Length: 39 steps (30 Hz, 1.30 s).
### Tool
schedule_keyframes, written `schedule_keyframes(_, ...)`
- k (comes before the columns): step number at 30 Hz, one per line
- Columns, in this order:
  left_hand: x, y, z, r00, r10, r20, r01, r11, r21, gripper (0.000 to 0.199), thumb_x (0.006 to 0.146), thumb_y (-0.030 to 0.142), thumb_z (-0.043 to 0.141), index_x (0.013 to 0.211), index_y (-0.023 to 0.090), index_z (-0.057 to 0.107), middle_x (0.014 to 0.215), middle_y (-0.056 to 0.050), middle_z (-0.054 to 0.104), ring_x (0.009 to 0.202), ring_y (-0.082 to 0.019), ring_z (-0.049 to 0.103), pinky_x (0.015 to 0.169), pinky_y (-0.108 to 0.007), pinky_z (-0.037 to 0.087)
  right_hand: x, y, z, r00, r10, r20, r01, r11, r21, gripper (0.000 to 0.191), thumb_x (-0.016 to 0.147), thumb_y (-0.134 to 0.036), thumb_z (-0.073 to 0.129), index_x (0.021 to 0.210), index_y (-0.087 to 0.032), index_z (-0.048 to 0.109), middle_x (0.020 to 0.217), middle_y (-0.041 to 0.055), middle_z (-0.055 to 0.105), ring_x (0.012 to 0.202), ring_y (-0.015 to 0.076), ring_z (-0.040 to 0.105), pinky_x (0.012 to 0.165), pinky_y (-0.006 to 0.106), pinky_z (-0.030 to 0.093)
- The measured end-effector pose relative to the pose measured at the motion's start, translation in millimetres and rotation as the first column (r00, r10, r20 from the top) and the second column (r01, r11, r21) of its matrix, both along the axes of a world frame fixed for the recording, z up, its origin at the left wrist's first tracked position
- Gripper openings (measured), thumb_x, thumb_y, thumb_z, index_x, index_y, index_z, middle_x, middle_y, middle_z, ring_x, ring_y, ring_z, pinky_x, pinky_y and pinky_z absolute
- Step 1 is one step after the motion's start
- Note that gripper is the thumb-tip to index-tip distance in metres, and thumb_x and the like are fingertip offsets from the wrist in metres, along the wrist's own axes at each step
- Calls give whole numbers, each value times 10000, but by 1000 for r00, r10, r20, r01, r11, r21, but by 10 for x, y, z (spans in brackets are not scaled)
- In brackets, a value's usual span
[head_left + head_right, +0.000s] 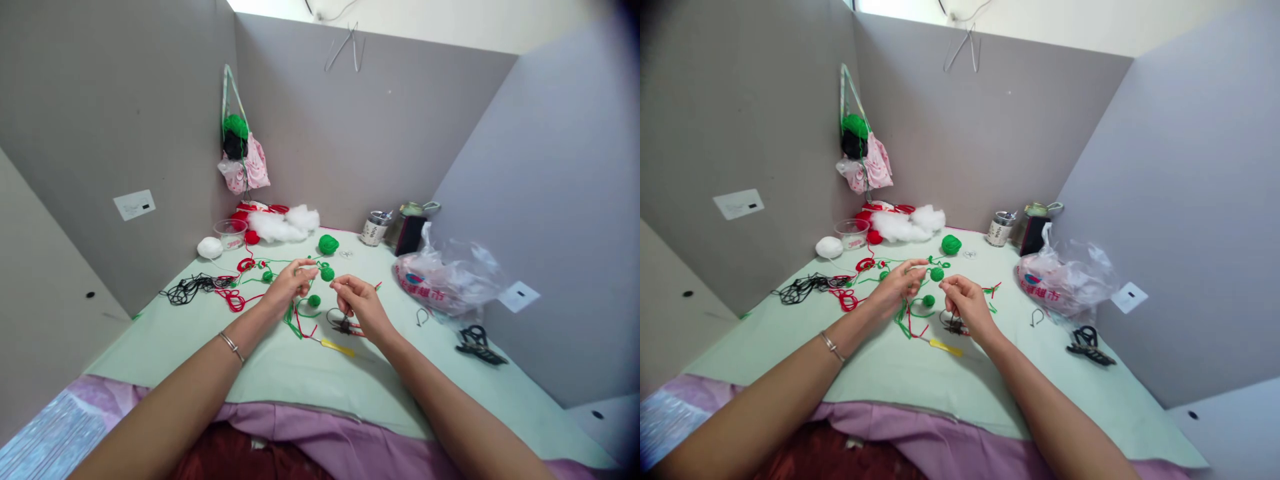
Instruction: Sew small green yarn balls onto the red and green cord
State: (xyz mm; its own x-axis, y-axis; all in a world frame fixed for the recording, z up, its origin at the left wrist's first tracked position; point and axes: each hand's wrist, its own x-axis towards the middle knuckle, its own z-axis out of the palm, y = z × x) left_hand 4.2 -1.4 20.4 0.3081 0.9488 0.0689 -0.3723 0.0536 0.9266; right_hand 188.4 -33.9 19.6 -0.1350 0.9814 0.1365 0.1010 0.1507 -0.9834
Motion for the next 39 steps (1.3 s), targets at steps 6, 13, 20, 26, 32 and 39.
schedule_keyframes(6, 48, 14, -91, 985, -160, -66, 166, 979, 116, 398, 736, 374, 767, 1059, 169, 659, 891, -13, 611, 706, -82, 552, 706, -241, 446, -4, -11, -7, 999, 54, 9, -54, 998, -20, 265, 830, -442, 650, 845, -178, 646, 583, -32, 549, 489, 79, 413, 465, 213, 318)
schedule_keyframes(13, 39, 2, -70, 986, -165, -22, 167, 982, 91, 441, 712, 333, 791, 1093, 173, 636, 871, -36, 666, 829, -145, 621, 807, -292, 455, 23, 14, 14, 999, 36, 39, -36, 999, 12, 283, 767, -404, 695, 898, -153, 705, 633, -26, 503, 558, 95, 408, 537, 249, 336)
schedule_keyframes(20, 22, 36, -85, 993, -114, -33, 117, 984, 132, 366, 694, 272, 793, 1029, 175, 680, 845, -13, 660, 818, -134, 607, 781, -273, 434, 71, -12, 69, 991, 62, 118, -63, 998, 8, 341, 785, -400, 647, 1008, -151, 720, 581, -46, 410, 553, 99, 334, 521, 256, 272)
schedule_keyframes(26, 13, 49, -91, 993, -108, -51, 115, 983, 144, 343, 646, 238, 817, 960, 170, 698, 881, -19, 679, 828, -132, 607, 804, -273, 436, 75, -37, 121, 988, 98, 119, -94, 995, -42, 300, 753, -389, 674, 933, -150, 700, 570, -52, 443, 527, 87, 331, 510, 245, 262)
schedule_keyframes(32, 77, 55, -193, 983, -143, -112, 157, 979, 129, 392, 631, 291, 831, 973, 160, 693, 854, -35, 670, 750, -125, 594, 718, -259, 432, 25, 12, 11, 998, 56, 41, -54, 997, -57, 270, 735, -408, 719, 728, -176, 582, 580, -38, 518, 509, 86, 401, 496, 231, 308)
schedule_keyframes(39, 101, 17, -144, 956, 18, -292, 60, 965, 254, 329, 752, 451, 716, 884, 155, 660, 621, 39, 502, 604, -104, 460, 607, -244, 374, 47, 85, 8, 995, 13, -100, -16, 1000, -25, 270, 729, -406, 749, 747, -172, 615, 599, -37, 513, 511, 76, 404, 473, 218, 290)
